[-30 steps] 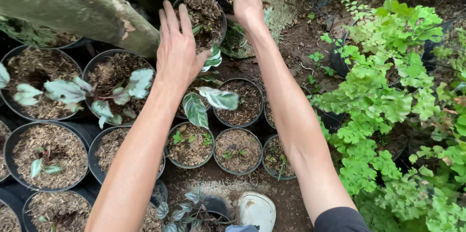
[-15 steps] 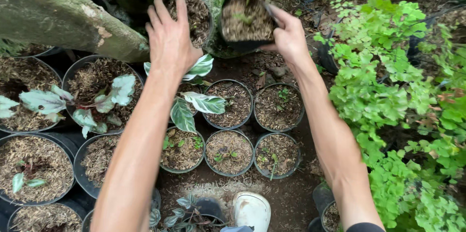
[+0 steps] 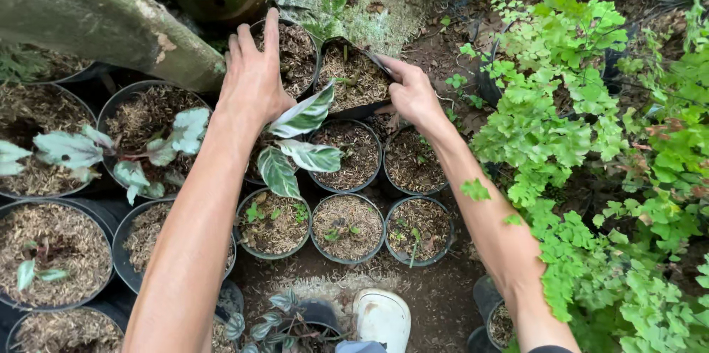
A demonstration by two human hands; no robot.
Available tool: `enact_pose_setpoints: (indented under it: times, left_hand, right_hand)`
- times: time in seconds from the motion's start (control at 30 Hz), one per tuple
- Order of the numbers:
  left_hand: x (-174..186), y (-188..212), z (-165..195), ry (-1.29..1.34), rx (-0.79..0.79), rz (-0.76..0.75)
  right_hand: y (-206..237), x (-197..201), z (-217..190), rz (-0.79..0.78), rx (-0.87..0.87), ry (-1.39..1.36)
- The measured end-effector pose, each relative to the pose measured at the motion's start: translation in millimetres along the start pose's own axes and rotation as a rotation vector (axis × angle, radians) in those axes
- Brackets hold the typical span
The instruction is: The person kneels among rows of potted plants on the ground and rearranges the pots, picking up empty and planted pots and placing them into the rows. They then carry a potted plant along a path and handle a pair of pruning shears while walking.
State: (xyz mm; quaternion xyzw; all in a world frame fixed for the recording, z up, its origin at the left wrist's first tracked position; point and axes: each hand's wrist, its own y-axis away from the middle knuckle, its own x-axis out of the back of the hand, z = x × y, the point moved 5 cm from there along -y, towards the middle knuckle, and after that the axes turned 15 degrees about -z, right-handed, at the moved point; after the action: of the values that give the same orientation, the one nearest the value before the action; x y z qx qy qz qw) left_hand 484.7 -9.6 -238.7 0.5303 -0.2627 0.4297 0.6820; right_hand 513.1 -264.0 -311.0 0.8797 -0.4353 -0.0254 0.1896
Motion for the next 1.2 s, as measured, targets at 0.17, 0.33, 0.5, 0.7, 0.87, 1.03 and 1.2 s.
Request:
enact_pose_setpoints:
  times: [0.17,0.33,0.5,0.7,0.87,1.03,1.2]
  left_hand:
    - [-1.5,-3.5,5.3,-0.002,0.047,-0.024]
    - [2.6,11.3,14.0,0.047,0.013,0.019]
    - [9.6,82.0,9.2,0.089,-0.211,0.233]
    - [8.0,172.7,11.6,0.017,-0.378,0.428]
    - [-13.5,222.5,38.2,-0.074,-0.467,0.337]
    - [-47.0,241.4,60.3,-0.102,-0.563,0.182]
    - [-91.1,244.8,54.4,-0.194,-0.56,-0.09]
  right_hand:
    - [7.6,-10.5,-5.3,0.023,-0.145,-0.016]
    - [9.3,-9.4,1.5,-0.004,-0.203,-0.158]
    - [30.9,-1.1,-11.3,0.117,-0.091,-0.06]
    - [175.0,-44.2,-32.4,0.519,0.334,0.172]
    - [306.0,-123.1,57.3,0.402,-0.036,-0.322]
    - [415.2,-167.5,113.8,0.399,-0.308,-0.381]
    - [448.2,-193.7,116.5,0.22,-0.489,-0.019]
